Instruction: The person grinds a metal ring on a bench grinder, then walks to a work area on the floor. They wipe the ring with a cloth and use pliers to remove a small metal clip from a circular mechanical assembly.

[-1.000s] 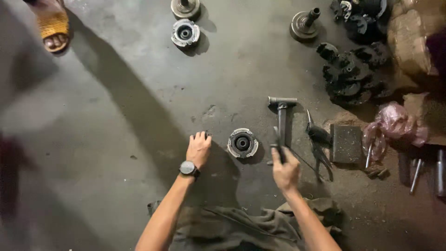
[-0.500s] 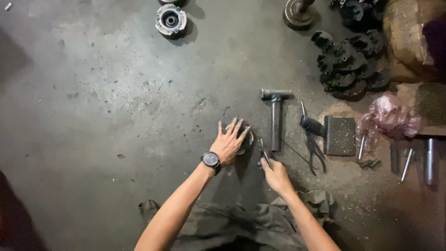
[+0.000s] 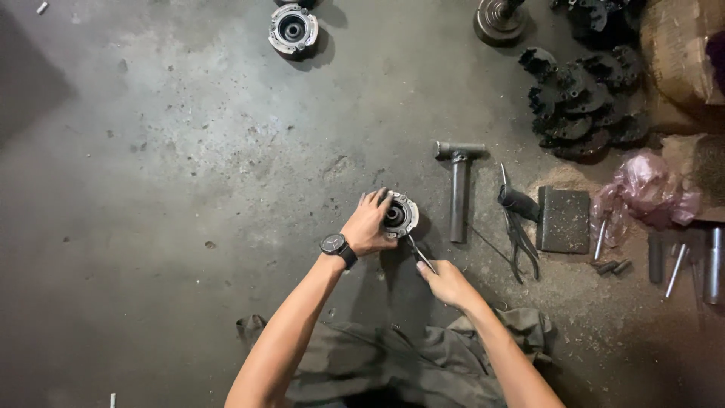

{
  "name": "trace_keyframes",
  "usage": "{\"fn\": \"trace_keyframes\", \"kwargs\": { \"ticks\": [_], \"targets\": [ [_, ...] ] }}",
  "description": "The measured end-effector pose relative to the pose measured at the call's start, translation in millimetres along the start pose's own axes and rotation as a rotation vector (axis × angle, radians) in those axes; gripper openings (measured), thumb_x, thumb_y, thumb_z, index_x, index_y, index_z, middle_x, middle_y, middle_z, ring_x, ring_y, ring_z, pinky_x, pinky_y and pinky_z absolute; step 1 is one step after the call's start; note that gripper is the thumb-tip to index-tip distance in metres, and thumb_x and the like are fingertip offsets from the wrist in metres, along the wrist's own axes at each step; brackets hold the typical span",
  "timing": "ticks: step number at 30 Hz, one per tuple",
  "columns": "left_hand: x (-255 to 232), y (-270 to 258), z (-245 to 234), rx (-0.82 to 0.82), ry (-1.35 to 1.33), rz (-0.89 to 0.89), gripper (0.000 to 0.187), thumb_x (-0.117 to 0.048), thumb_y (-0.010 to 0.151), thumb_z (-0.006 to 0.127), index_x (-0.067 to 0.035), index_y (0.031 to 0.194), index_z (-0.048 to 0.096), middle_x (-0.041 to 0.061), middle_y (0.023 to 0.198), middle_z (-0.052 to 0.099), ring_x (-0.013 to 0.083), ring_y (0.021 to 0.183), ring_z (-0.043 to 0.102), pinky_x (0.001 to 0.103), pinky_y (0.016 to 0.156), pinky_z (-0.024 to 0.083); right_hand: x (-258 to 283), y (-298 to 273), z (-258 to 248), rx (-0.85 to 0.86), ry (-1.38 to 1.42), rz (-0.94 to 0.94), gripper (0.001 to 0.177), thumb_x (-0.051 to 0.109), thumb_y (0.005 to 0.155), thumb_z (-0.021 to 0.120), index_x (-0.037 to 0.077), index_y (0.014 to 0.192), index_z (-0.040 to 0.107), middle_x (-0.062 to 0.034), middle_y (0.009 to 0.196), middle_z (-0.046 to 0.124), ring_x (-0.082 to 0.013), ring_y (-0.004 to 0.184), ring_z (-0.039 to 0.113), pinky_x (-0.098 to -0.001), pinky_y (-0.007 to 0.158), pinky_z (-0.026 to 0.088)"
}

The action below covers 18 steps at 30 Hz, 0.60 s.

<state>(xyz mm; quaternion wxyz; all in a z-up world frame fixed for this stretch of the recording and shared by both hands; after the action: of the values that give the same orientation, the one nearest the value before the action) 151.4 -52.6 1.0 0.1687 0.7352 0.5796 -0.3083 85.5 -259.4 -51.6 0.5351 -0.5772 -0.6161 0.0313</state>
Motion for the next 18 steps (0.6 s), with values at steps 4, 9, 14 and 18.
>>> {"fn": "trace_keyframes", "kwargs": {
  "ticks": [4, 9, 14, 18],
  "targets": [
    [2.3, -0.4, 3.1, 0.024, -0.026, 0.017, 0.106, -0.034, 0.057, 0.089, 0.008, 0.143, 0.043, 0.032, 0.152, 0.039, 0.0477, 0.141, 0.036, 0.053, 0.119, 0.029, 14.4, 3.1, -2.1, 0.011, -0.026, 0.005, 0.046, 0.039, 0.1, 0.055, -0.005, 0.099, 0.066, -0.021, 0.074, 0.067, -0.0255, 0.074, 0.065, -0.0454, 0.075, 0.053],
    [-0.4, -0.1, -1.6, 0.011, -0.053, 0.015, 0.102, -0.033, 0.058, 0.086, 0.007, 0.142, 0.045, 0.03, 0.153, 0.041, 0.0464, 0.139, 0.039, 0.048, 0.117, 0.037, 9.2, 7.4, -4.6, -0.038, -0.096, -0.073, 0.044, 0.038, 0.099, 0.058, -0.005, 0.102, 0.067, -0.0251, 0.087, 0.07, -0.0383, 0.088, 0.069, -0.0483, 0.08, 0.052],
    [1.2, -0.9, 0.0, 0.011, -0.059, 0.012, 0.101, -0.033, 0.058, 0.087, 0.006, 0.142, 0.046, 0.03, 0.152, 0.042, 0.0464, 0.139, 0.04, 0.048, 0.116, 0.038, 24.0, 1.1, -8.2, -0.101, -0.151, -0.278, 0.041, 0.032, 0.096, 0.061, -0.006, 0.111, 0.062, -0.0285, 0.097, 0.066, -0.0464, 0.096, 0.064, -0.0512, 0.082, 0.049],
    [3.3, -2.5, 0.2, 0.003, -0.055, 0.005, 0.102, -0.033, 0.058, 0.087, 0.005, 0.142, 0.046, 0.03, 0.153, 0.041, 0.0468, 0.14, 0.039, 0.048, 0.117, 0.037, 42.8, -8.2, -6.7, -0.059, -0.123, -0.199, 0.036, 0.027, 0.096, 0.064, -0.005, 0.109, 0.056, -0.0307, 0.091, 0.065, -0.0485, 0.091, 0.063, -0.0515, 0.078, 0.049]
  ]
}}
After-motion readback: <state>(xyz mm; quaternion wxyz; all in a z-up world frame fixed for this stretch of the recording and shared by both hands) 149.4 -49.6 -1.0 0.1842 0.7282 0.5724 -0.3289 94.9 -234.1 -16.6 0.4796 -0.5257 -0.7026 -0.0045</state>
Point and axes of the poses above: each hand's wrist, its own y-axis towards the middle knuckle, its own z-axis out of the palm, x = y × z, the point moved 9 cm from there along y, towards the middle knuckle
